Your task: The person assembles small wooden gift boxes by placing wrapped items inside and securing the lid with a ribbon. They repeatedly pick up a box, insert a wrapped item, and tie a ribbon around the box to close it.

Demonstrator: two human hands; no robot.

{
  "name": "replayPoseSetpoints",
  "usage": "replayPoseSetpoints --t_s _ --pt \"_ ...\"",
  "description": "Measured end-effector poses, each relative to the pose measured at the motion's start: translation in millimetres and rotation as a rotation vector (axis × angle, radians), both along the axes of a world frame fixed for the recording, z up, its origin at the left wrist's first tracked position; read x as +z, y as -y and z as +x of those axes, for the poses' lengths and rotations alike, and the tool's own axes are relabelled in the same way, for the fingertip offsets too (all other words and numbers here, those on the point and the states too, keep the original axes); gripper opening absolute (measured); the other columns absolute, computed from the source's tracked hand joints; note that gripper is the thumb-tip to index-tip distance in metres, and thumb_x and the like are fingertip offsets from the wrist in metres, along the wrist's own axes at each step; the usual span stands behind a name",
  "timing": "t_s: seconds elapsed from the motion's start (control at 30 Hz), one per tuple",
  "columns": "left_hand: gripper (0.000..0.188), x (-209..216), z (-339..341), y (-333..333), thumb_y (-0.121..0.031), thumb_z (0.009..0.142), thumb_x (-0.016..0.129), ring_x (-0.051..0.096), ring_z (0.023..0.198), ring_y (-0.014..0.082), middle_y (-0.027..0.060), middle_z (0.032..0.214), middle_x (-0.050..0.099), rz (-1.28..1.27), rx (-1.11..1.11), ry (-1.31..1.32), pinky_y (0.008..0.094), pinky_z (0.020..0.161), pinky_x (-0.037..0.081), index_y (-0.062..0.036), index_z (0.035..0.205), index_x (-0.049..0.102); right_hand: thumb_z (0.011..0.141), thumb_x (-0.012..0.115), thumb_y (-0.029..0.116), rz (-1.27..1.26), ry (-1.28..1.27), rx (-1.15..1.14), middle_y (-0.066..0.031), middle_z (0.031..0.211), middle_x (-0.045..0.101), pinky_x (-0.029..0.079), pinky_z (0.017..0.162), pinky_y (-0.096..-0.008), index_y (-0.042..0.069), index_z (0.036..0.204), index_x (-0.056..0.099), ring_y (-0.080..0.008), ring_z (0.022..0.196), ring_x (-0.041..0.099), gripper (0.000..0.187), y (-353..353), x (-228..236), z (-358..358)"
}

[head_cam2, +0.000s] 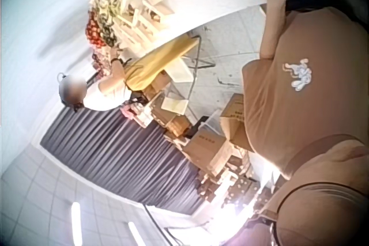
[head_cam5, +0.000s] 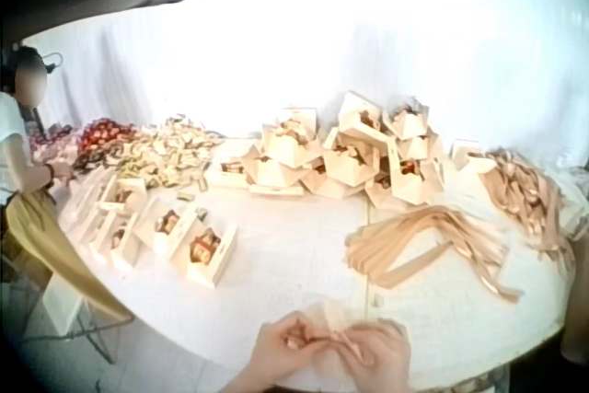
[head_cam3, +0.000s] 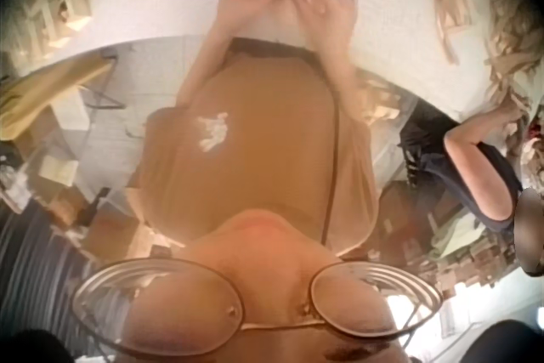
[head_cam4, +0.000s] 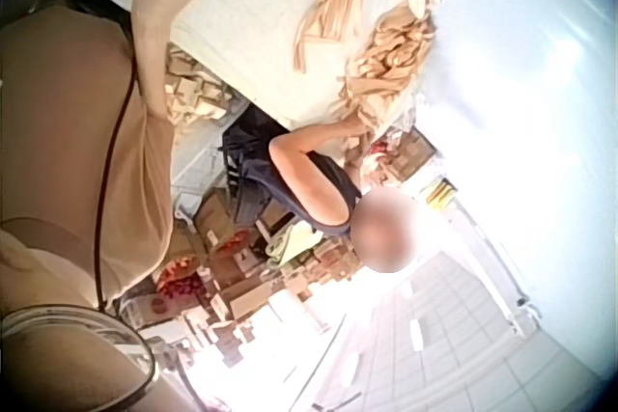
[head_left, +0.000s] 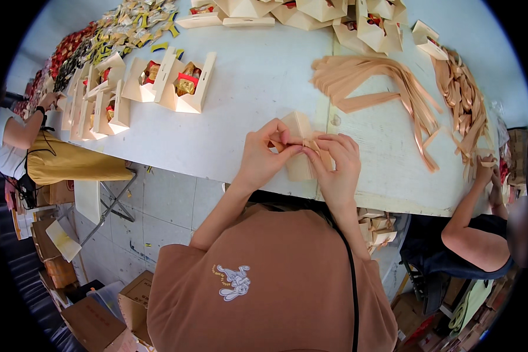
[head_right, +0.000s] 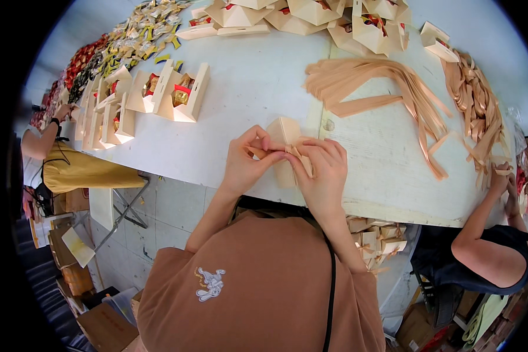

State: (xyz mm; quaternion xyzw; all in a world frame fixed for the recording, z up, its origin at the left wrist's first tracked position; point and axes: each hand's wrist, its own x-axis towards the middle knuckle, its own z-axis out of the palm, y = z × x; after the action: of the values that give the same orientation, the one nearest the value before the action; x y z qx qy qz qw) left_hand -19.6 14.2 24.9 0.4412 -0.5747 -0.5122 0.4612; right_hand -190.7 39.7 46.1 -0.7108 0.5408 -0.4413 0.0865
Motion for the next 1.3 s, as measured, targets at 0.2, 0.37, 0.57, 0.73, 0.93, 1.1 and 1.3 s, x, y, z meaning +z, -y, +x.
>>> replayPoseSetpoints --t_s 0.2,0.37,0.57,0.73,0.93,1.1,1.3 --pt "0.028 3.1 -7.6 -5.2 0.003 0.084 0.072 0.067 0.079 0.0090 0.0103 0.086 0.076 -0.017 0.076 -0.137 0.0251 0.075 0.055 -0.0047 0.080 0.045 0.073 0.085 0.006 -0.020 0.228 -0.007 -0.0074 0.090 0.072 0.047 0.088 -0.0387 0.006 0.079 0.068 -0.0247 0.090 0.065 0.018 -6.6 -14.5 5.3" --pt "0.026 5.4 -6.4 -3.2 0.003 0.085 0.073 0.067 0.088 0.0105 0.0114 0.090 0.074 0.042 -0.019 -0.077 0.0261 0.079 0.054 -0.0039 0.081 0.049 0.074 0.084 0.003 0.088 0.386 0.049 -0.0080 0.092 0.073 0.050 0.085 -0.0351 0.005 0.081 0.069 -0.0238 0.092 0.065 0.016 -4.3 -17.7 1.8" --pt "0.026 -7.1 -7.6 3.7 0.002 0.083 0.076 0.063 0.082 0.0084 0.0038 0.082 0.068 0.189 -0.095 -0.297 0.0258 0.076 0.052 -0.0057 0.080 0.051 0.083 0.076 0.002 0.226 0.561 0.090 -0.0070 0.093 0.072 0.049 0.086 -0.0319 0.002 0.085 0.068 -0.0182 0.092 0.065 0.008 -9.3 -18.9 -7.8" --pt "0.025 -16.9 -7.9 7.5 -0.002 0.084 0.077 0.059 0.081 0.0054 -0.0012 0.082 0.063 0.386 -0.268 -0.446 0.0252 0.073 0.050 -0.0090 0.081 0.053 0.092 0.069 0.004 0.371 1.042 -0.058 -0.0044 0.089 0.069 0.049 0.082 -0.0296 0.003 0.086 0.064 -0.0138 0.083 0.062 0.008 -29.7 -41.3 -45.3" --pt "0.018 -19.8 -59.8 -31.7 -0.002 0.087 0.072 0.062 0.098 0.0105 0.0019 0.102 0.062 0.405 -0.639 -0.357 0.0278 0.086 0.051 -0.0053 0.098 0.057 0.093 0.065 0.005 0.146 0.926 -0.482 -0.0003 0.082 0.053 0.042 0.080 -0.0275 0.006 0.081 0.057 -0.0114 0.081 0.052 0.015 -139.7 -29.6 -98.0" --pt "0.027 39.2 -1.4 -9.9 0.000 0.078 0.075 0.062 0.107 0.0243 0.0070 0.115 0.063 -0.315 -0.104 0.173 0.0379 0.093 0.051 -0.0060 0.101 0.063 0.098 0.059 0.011 0.268 0.341 -0.751 -0.0079 0.084 0.063 0.045 0.085 -0.0340 0.003 0.090 0.061 -0.0166 0.083 0.056 0.012 -231.5 36.2 -154.4" --pt "0.025 29.5 84.0 46.4 -0.007 0.077 0.076 0.061 0.099 0.0298 0.0085 0.105 0.064 -0.699 0.711 1.101 0.0398 0.084 0.052 -0.0072 0.101 0.068 0.090 0.066 0.003 0.275 -0.108 -0.668 -0.0150 0.111 0.067 0.049 0.093 -0.0399 -0.001 0.112 0.066 -0.0320 0.104 0.063 0.022 -130.5 25.3 -126.0"
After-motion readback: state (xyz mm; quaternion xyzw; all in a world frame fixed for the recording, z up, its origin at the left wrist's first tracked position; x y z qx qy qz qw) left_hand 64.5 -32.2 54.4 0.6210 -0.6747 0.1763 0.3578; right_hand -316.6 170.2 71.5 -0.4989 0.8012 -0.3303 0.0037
